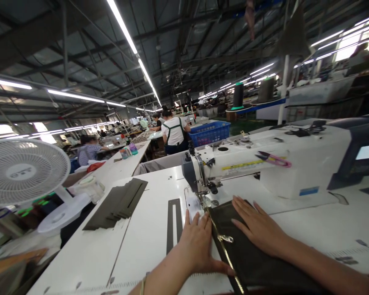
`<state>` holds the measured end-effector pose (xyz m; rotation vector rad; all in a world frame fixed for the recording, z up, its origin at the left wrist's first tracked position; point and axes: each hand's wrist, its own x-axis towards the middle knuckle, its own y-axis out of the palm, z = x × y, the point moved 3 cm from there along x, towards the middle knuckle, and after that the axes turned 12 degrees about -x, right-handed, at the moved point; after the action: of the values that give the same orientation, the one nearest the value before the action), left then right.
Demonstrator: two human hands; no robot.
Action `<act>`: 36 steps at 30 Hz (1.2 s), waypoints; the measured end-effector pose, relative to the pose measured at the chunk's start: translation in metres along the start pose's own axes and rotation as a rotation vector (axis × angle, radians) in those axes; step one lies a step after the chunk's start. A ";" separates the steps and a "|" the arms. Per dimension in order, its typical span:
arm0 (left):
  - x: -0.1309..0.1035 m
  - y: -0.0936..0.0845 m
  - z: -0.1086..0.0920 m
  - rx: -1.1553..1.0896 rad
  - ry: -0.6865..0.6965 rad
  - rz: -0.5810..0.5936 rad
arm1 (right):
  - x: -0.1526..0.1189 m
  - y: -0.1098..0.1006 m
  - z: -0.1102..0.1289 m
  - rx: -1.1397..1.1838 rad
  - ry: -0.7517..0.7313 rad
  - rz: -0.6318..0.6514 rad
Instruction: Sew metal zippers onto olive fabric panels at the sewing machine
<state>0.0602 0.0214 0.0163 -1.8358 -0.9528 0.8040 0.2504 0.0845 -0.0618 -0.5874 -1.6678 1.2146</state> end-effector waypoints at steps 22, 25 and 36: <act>0.002 -0.001 -0.001 0.047 -0.034 0.049 | 0.008 -0.056 0.058 0.372 -0.067 0.220; 0.002 -0.003 -0.002 0.043 -0.036 0.063 | 0.011 -0.049 0.048 0.431 0.005 0.262; 0.006 0.003 0.000 0.069 -0.018 0.044 | -0.015 -0.065 0.076 0.295 -0.511 -0.098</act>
<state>0.0635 0.0257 0.0130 -1.7984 -0.8881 0.8718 0.1987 0.0128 -0.0125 -0.0058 -1.8508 1.5903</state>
